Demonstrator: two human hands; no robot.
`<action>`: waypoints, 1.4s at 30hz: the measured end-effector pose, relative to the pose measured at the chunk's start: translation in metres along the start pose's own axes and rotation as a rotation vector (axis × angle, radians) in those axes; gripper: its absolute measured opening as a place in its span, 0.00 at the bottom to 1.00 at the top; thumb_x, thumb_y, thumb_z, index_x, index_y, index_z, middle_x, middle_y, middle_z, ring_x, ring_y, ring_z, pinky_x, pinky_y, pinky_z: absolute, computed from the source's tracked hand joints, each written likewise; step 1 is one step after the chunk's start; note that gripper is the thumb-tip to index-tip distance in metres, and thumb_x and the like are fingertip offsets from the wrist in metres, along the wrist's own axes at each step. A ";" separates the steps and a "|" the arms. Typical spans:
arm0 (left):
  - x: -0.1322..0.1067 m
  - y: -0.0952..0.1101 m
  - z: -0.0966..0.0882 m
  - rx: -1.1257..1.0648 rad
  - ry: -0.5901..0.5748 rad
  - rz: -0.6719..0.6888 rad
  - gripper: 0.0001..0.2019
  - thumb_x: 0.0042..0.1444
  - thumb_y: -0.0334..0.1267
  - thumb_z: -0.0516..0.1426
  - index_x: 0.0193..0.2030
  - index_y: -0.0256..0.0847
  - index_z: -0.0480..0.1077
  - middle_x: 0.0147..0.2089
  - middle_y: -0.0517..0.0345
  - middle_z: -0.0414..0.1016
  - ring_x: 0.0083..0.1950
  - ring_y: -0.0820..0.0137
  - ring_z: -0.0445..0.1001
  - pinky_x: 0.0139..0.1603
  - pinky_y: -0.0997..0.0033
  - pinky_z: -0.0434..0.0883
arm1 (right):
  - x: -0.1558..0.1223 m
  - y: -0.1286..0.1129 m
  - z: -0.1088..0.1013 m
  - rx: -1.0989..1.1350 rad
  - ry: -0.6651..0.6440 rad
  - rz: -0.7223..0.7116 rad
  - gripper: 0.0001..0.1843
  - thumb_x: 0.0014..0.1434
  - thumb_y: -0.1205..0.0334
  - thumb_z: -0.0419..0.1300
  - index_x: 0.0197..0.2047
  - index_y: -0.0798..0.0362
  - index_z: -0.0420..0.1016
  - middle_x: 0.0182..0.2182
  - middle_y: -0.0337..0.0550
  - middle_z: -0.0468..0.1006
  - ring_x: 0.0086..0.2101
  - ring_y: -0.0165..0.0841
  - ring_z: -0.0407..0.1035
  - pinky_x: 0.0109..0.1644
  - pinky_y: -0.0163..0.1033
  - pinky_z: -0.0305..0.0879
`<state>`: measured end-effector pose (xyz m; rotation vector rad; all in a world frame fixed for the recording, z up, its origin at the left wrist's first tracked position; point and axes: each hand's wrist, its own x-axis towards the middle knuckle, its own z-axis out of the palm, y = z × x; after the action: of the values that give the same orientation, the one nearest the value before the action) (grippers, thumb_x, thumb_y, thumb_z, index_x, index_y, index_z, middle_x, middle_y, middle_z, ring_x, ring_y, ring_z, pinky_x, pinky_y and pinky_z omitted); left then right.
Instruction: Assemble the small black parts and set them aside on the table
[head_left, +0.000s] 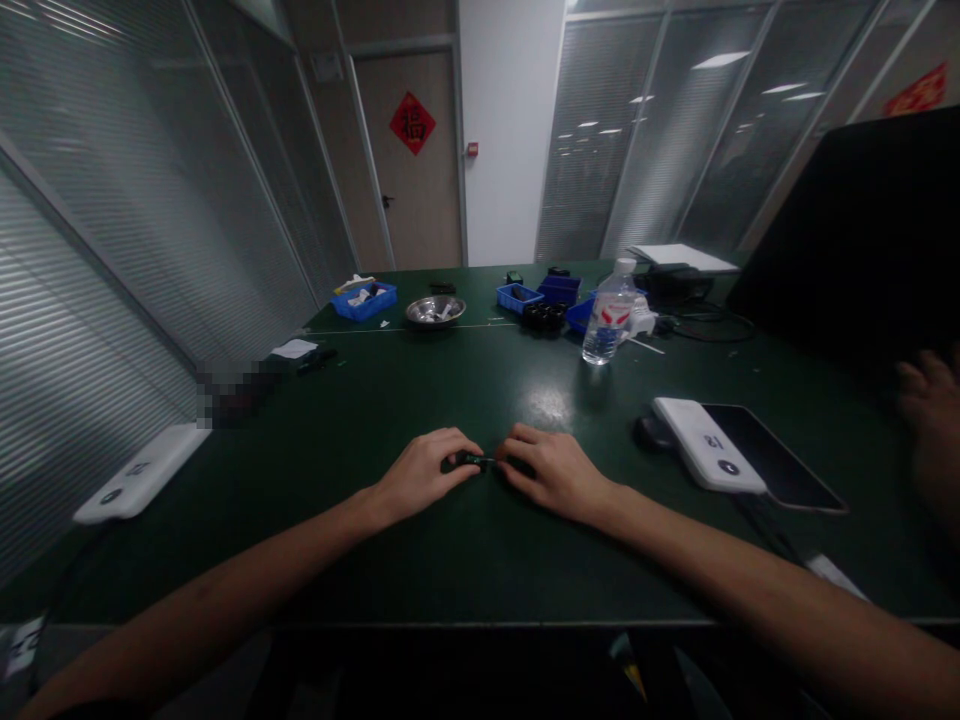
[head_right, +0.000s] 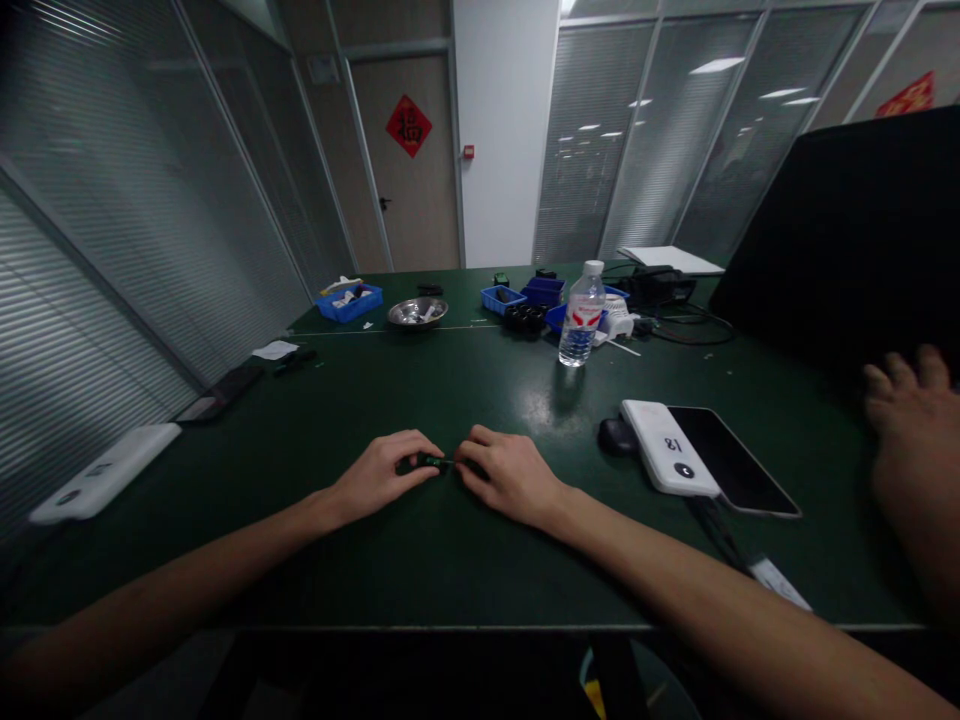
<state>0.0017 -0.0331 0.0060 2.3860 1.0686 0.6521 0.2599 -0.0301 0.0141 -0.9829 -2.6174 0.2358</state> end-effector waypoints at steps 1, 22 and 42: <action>0.000 0.000 0.000 0.001 -0.002 -0.002 0.10 0.66 0.40 0.60 0.52 0.44 0.76 0.47 0.56 0.76 0.44 0.68 0.73 0.45 0.67 0.69 | 0.000 0.000 0.000 0.002 0.002 -0.002 0.12 0.71 0.59 0.54 0.50 0.50 0.76 0.44 0.44 0.74 0.37 0.32 0.70 0.38 0.36 0.62; 0.000 0.004 -0.003 -0.014 -0.021 0.029 0.13 0.67 0.40 0.58 0.55 0.41 0.76 0.46 0.53 0.77 0.42 0.68 0.73 0.44 0.69 0.70 | -0.001 0.001 0.001 -0.003 0.035 -0.052 0.11 0.71 0.59 0.53 0.51 0.51 0.74 0.43 0.44 0.74 0.36 0.32 0.70 0.37 0.36 0.61; -0.002 0.008 -0.001 -0.140 0.086 0.105 0.14 0.65 0.37 0.61 0.56 0.41 0.77 0.48 0.53 0.79 0.41 0.70 0.75 0.42 0.70 0.71 | -0.002 -0.003 0.001 0.215 0.130 -0.105 0.10 0.72 0.61 0.54 0.51 0.52 0.73 0.42 0.44 0.75 0.37 0.32 0.71 0.41 0.37 0.66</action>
<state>0.0039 -0.0395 0.0111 2.3231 0.9043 0.8449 0.2594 -0.0337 0.0133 -0.7600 -2.4561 0.4038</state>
